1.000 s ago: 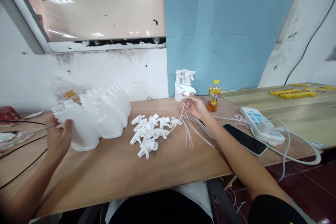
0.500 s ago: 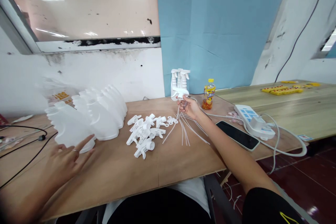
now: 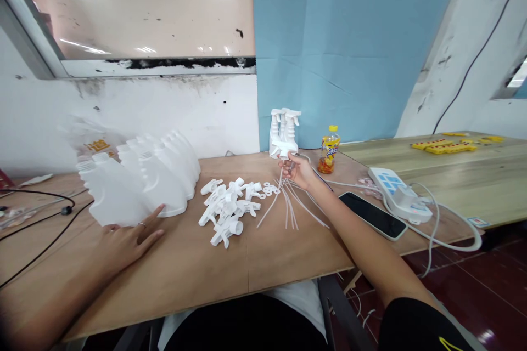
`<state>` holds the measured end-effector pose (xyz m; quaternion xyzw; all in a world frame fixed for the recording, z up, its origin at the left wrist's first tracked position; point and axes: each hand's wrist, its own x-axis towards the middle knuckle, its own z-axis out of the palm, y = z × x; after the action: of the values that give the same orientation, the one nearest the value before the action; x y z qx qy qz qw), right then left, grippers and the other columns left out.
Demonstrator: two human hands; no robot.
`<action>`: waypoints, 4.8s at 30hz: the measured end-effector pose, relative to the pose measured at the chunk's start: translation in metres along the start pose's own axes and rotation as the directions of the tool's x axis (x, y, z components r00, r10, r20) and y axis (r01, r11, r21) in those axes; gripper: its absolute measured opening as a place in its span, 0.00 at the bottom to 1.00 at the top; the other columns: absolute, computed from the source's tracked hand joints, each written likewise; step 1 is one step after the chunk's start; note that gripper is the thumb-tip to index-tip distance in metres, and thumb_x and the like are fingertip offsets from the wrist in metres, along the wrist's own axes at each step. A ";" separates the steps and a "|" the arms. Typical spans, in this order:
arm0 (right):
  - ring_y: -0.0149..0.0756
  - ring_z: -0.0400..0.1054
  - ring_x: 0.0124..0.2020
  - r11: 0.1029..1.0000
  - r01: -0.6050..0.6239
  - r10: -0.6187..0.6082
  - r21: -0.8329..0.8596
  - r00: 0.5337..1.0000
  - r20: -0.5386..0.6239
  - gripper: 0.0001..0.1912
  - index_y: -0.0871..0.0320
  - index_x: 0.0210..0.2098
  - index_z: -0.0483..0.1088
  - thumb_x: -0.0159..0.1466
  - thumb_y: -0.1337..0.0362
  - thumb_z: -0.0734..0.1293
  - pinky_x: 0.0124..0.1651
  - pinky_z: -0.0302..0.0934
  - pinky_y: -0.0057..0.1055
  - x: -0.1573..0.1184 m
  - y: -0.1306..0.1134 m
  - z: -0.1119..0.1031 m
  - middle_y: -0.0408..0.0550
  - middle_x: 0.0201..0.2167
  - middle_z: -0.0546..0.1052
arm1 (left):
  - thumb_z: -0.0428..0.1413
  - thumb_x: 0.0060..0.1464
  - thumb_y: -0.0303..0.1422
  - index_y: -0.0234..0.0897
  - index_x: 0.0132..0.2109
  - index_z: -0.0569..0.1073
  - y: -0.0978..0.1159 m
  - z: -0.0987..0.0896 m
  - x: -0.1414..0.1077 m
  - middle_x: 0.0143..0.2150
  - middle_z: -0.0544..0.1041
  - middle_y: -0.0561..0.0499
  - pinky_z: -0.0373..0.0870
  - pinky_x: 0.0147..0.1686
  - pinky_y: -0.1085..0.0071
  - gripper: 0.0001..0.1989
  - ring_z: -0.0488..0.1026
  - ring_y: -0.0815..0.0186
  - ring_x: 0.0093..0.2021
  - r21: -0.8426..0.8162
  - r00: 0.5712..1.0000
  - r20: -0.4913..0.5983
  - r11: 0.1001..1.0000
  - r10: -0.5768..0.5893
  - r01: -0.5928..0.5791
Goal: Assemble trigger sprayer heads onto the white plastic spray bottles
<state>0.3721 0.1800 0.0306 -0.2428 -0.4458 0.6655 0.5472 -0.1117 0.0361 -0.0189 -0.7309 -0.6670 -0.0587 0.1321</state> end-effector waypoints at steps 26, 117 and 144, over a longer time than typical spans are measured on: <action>0.29 0.56 0.20 0.998 -0.059 0.059 0.026 0.998 -0.016 0.09 0.59 0.37 0.69 0.68 0.61 0.61 0.21 0.52 0.27 0.002 0.006 -0.002 0.46 0.26 0.72 | 0.37 0.64 0.56 0.47 0.73 0.46 -0.013 0.026 0.082 0.35 0.82 0.43 0.59 0.48 0.50 0.36 0.78 0.44 0.40 0.124 0.993 0.066 0.986 0.100 -0.108; 0.34 0.75 0.24 0.439 0.019 -0.466 -0.898 0.860 -0.210 0.10 0.59 0.37 0.70 0.68 0.59 0.63 0.31 0.63 0.27 0.019 0.015 -0.045 0.50 0.33 0.79 | 0.43 0.64 0.47 0.37 0.46 0.71 0.042 0.039 0.132 0.47 0.78 0.40 0.65 0.47 0.59 0.20 0.72 0.51 0.51 -0.102 0.992 -0.109 0.992 0.058 -0.070; 0.35 0.72 0.26 0.577 0.138 -0.465 -0.805 0.865 -0.186 0.24 0.60 0.45 0.67 0.62 0.46 0.65 0.23 0.66 0.28 0.019 0.020 -0.031 0.48 0.31 0.74 | 0.45 0.64 0.35 0.37 0.45 0.70 0.041 0.039 0.139 0.42 0.76 0.44 0.65 0.42 0.63 0.11 0.73 0.57 0.42 -0.316 0.955 -0.295 0.945 -0.017 -0.081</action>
<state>0.3815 0.2086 0.0011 -0.4941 -0.6066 0.2452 0.5725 -0.0605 0.1767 -0.0248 -0.7365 -0.6092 -0.2734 0.1083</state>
